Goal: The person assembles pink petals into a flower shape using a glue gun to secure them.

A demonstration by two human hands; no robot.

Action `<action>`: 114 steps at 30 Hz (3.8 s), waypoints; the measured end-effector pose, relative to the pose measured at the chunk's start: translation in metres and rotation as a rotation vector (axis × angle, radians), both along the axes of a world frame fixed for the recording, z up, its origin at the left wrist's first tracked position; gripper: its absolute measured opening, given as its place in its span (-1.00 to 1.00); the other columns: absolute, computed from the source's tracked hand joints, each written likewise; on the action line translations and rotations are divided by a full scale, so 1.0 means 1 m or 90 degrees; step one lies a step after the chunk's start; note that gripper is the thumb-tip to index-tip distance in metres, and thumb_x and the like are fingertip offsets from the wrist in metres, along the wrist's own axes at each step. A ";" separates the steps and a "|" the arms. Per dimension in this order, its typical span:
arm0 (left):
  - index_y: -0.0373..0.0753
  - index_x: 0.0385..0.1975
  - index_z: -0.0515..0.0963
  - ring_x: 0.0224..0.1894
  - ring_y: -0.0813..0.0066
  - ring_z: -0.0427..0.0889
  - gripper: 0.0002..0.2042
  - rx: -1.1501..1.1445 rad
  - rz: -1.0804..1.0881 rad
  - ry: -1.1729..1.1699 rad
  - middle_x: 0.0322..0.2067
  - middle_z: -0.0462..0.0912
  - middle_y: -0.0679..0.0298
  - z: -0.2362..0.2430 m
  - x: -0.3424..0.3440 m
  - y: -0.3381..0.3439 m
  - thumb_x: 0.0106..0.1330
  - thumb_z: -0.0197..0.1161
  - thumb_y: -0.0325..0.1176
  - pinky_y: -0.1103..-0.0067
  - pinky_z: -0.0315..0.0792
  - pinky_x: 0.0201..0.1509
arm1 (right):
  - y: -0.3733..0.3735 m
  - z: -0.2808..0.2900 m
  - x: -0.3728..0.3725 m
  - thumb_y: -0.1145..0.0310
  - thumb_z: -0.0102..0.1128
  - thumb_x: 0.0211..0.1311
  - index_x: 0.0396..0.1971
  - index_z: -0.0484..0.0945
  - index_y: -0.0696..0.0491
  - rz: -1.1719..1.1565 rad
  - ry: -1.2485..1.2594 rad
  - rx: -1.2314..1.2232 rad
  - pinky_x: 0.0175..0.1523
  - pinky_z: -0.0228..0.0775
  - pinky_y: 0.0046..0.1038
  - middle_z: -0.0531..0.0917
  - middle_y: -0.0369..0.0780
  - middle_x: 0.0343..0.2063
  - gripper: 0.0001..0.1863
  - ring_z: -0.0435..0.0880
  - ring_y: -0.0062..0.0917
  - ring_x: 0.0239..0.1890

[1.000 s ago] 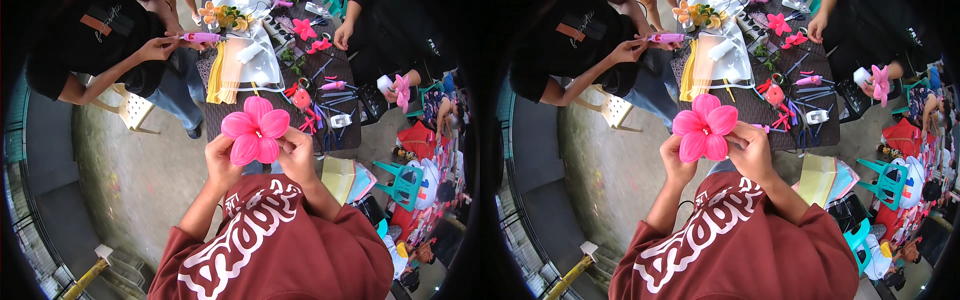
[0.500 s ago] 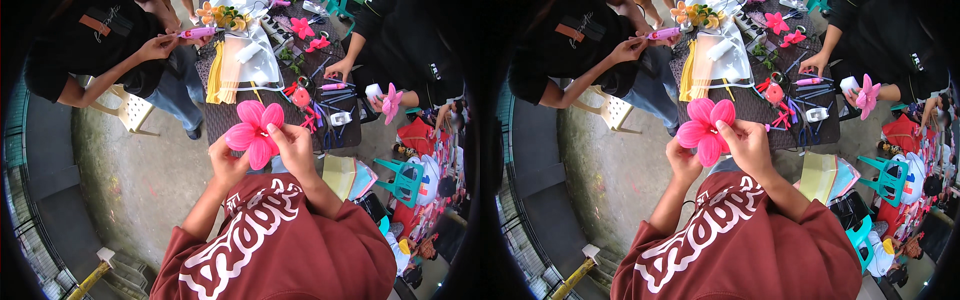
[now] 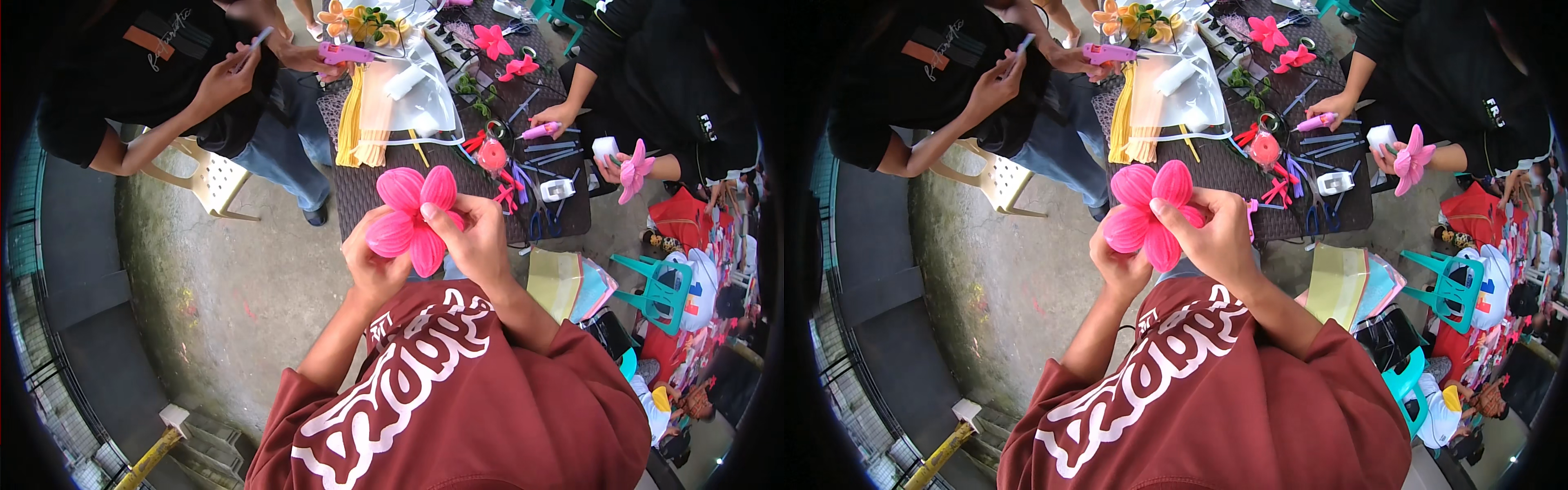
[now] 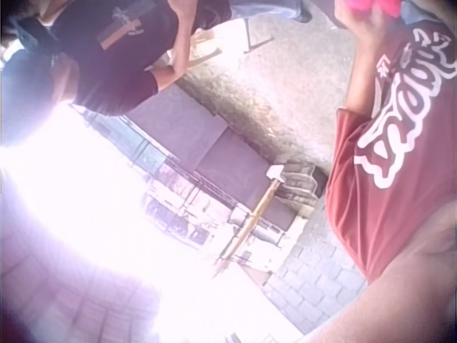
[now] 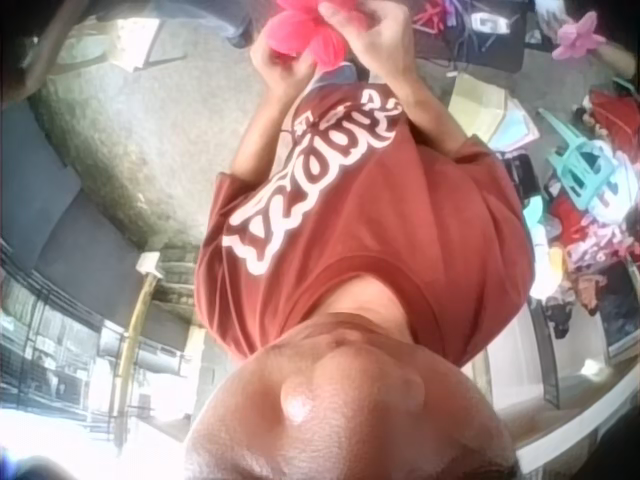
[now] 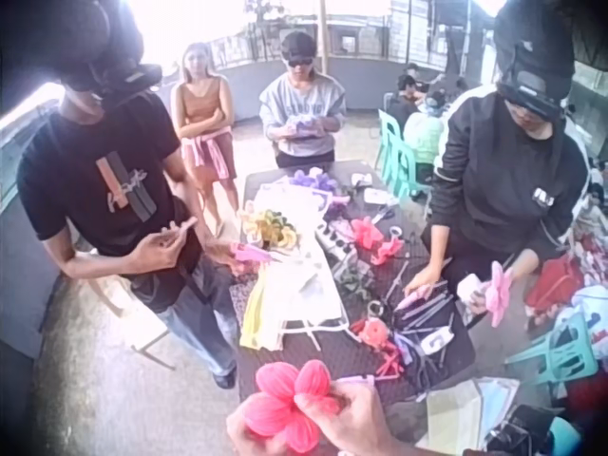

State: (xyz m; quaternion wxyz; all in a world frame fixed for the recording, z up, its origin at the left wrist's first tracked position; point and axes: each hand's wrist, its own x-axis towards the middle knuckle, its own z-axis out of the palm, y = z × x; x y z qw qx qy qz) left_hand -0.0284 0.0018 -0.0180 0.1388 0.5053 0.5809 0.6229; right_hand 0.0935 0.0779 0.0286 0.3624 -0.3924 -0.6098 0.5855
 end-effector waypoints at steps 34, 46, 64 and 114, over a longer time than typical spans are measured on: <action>-0.41 -0.33 0.53 -0.41 0.57 0.54 -0.85 -0.265 -0.009 -0.370 -0.39 0.60 0.23 -0.045 -0.012 0.001 0.16 0.18 -0.47 0.61 0.43 -0.31 | -0.003 -0.065 0.035 0.61 0.22 0.00 -0.13 0.43 0.35 0.039 0.159 -0.072 -0.01 0.44 -0.52 0.59 -0.13 -0.18 -0.63 0.58 -0.52 -0.14; -0.47 -0.40 0.56 -0.49 0.38 0.64 -0.73 -0.567 0.073 0.088 -0.56 0.62 0.06 -0.173 -0.047 0.015 0.11 0.22 -0.31 0.52 0.48 -0.34 | -0.001 -0.069 0.045 0.55 0.28 -0.10 -0.30 0.54 0.28 0.010 -0.028 0.151 -0.22 0.48 -0.54 0.65 -0.10 -0.37 -0.72 0.67 -0.46 -0.32; -0.40 -0.28 0.52 -0.29 0.57 0.56 -0.81 -0.411 -0.405 -0.506 -0.34 0.59 0.25 0.019 -0.037 0.035 0.12 0.25 -0.49 0.62 0.44 -0.13 | -0.015 -0.059 0.044 0.48 0.28 -0.02 -0.27 0.48 0.35 0.032 0.068 -0.004 -0.22 0.50 -0.57 0.64 -0.10 -0.40 -0.68 0.65 -0.54 -0.32; -0.45 -0.38 0.55 -0.36 0.61 0.51 -0.89 -0.129 -0.149 -0.171 -0.40 0.58 0.26 0.021 0.010 0.003 0.07 0.25 -0.64 0.69 0.37 -0.30 | -0.015 -0.027 0.030 0.55 0.36 -0.14 -0.49 0.56 0.21 -0.096 0.008 0.262 -0.44 0.32 -0.54 0.58 -0.21 -0.56 -0.82 0.52 -0.51 -0.56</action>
